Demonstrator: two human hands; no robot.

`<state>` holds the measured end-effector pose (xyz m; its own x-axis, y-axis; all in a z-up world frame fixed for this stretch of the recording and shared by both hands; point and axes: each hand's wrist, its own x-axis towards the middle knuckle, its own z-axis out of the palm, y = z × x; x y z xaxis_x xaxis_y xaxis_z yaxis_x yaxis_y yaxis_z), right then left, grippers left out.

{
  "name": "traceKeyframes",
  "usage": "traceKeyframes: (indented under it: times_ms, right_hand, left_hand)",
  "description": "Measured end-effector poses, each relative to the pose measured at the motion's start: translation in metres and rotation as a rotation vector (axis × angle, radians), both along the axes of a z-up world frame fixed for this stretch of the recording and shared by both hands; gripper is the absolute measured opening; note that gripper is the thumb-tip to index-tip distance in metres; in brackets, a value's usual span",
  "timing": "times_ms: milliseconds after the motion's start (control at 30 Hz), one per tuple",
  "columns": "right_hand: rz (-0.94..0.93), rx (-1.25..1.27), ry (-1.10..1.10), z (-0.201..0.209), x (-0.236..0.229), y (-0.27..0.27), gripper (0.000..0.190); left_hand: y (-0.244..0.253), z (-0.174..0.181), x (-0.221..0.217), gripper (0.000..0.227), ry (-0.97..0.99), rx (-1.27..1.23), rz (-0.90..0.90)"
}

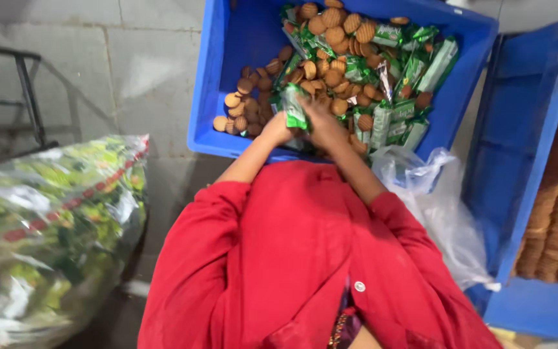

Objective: The person repeatedly picks stacks of round cookies from a blue crate, places them into green foil wrappers, and returns the wrapped units to the same crate. The hands work continuously, handling cookies and wrappers one at a time.

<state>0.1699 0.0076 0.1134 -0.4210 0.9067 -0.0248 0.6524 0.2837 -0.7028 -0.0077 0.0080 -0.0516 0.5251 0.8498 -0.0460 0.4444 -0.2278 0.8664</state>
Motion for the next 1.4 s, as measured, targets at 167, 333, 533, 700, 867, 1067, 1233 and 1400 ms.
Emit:
traceKeyframes:
  times_ms: [167, 333, 533, 700, 867, 1067, 1233, 1400]
  right_hand:
    - [-0.281, -0.27, 0.062, -0.067, -0.014, -0.029, 0.044]
    - [-0.823, 0.243, 0.033, -0.085, 0.007, -0.067, 0.047]
    - [-1.611, -0.027, 0.631, -0.029, 0.066, -0.207, 0.02]
    - [-1.783, 0.421, 0.288, 0.045, 0.116, -0.324, 0.017]
    - [-1.322, 0.485, -0.75, 0.011, 0.186, -0.352, 0.024]
    - [-0.958, -1.074, -0.468, -0.09, 0.158, -0.337, 0.025]
    - [-0.476, -1.29, -0.28, -0.116, 0.141, -0.295, 0.026]
    - [-1.036, -1.045, -0.393, -0.117, 0.197, -0.268, 0.027]
  left_hand:
    - [-0.005, 0.032, -0.025, 0.017, -0.135, -0.369, -0.011]
    - [0.035, 0.023, -0.055, 0.04, 0.012, -0.039, 0.074]
    - [0.154, -0.011, -0.075, 0.037, 0.522, -0.326, -0.021]
    - [0.2, -0.008, -0.031, 0.036, 0.434, -0.728, 0.078]
    - [0.187, -0.009, -0.011, 0.037, 0.38, -0.831, 0.166]
    - [0.189, -0.003, -0.032, 0.037, 0.306, -0.852, 0.32]
    - [0.187, 0.017, -0.096, 0.038, 0.231, -0.844, 0.541]
    - [0.178, -0.007, -0.066, 0.038, 0.225, -0.923, 0.502]
